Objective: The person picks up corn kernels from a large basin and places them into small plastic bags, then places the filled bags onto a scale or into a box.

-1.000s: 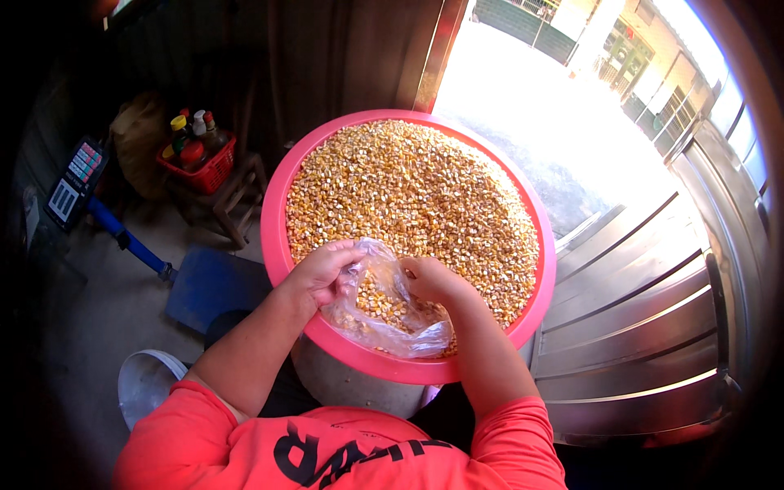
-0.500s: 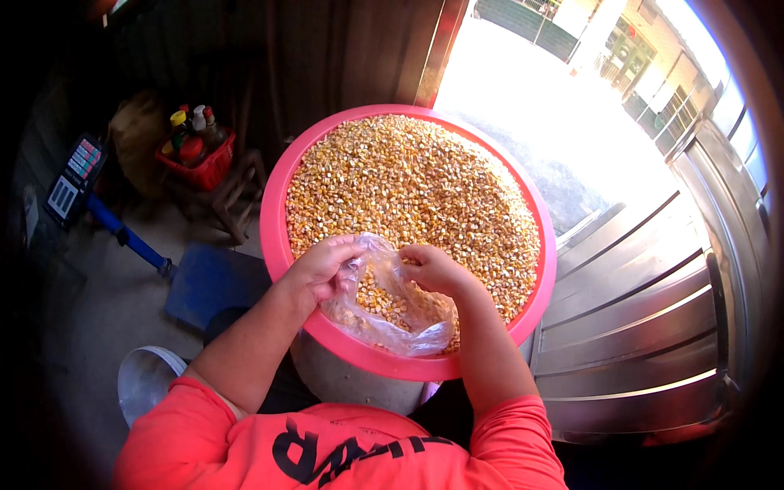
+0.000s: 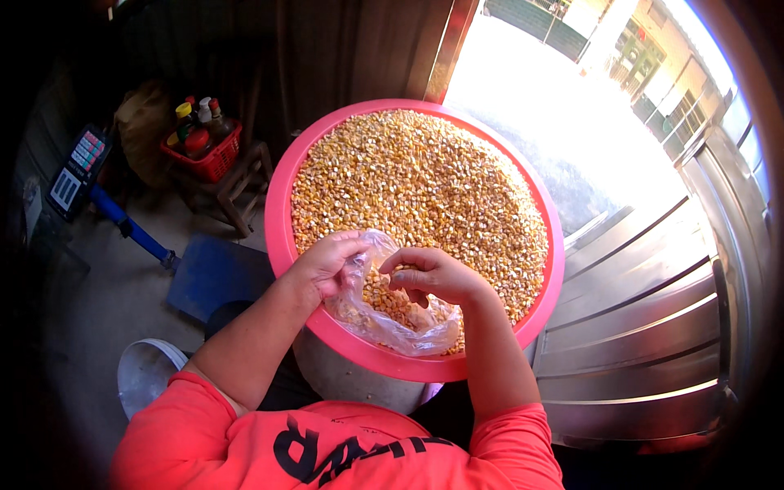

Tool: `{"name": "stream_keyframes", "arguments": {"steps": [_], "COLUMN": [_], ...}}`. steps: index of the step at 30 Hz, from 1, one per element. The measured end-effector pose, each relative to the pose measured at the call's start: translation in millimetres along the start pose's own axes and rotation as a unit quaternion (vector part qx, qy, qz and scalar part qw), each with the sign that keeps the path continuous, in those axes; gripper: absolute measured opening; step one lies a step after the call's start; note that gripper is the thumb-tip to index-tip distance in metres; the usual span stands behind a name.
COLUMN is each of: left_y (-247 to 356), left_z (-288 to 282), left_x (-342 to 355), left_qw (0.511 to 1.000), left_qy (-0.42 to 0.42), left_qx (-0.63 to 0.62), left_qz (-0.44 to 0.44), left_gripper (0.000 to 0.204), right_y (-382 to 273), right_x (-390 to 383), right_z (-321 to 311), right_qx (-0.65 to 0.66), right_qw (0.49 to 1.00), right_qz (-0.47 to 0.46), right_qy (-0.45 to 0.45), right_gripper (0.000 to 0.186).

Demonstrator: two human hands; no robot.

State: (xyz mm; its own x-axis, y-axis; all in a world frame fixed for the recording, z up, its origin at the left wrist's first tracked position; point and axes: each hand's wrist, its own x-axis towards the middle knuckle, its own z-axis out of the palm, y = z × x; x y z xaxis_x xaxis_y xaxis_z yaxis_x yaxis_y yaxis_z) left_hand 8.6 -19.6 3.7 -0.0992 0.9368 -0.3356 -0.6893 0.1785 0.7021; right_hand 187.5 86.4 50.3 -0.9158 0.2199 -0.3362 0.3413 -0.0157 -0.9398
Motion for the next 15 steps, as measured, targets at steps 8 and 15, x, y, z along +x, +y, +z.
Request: {"name": "stream_keyframes", "arguments": {"steps": [8,15], "left_y": [-5.1,-2.4], "left_z": [-5.6,-4.8], "left_x": [9.2,5.2], "left_qw": [1.0,1.0], "left_qy": [-0.002,-0.003], "left_qx": [-0.009,-0.008], "left_qz": [0.008,0.005], "left_gripper": [0.008,0.006], "right_y": [-3.8,-0.9], "right_x": [-2.5,-2.6], "right_z": [-0.9,2.8], "right_qx": [-0.103,-0.209], "right_qw": [0.982,0.963], "right_qz": [0.079,0.105], "right_qy": [-0.138,-0.133], "right_gripper": [0.025,0.024]}}
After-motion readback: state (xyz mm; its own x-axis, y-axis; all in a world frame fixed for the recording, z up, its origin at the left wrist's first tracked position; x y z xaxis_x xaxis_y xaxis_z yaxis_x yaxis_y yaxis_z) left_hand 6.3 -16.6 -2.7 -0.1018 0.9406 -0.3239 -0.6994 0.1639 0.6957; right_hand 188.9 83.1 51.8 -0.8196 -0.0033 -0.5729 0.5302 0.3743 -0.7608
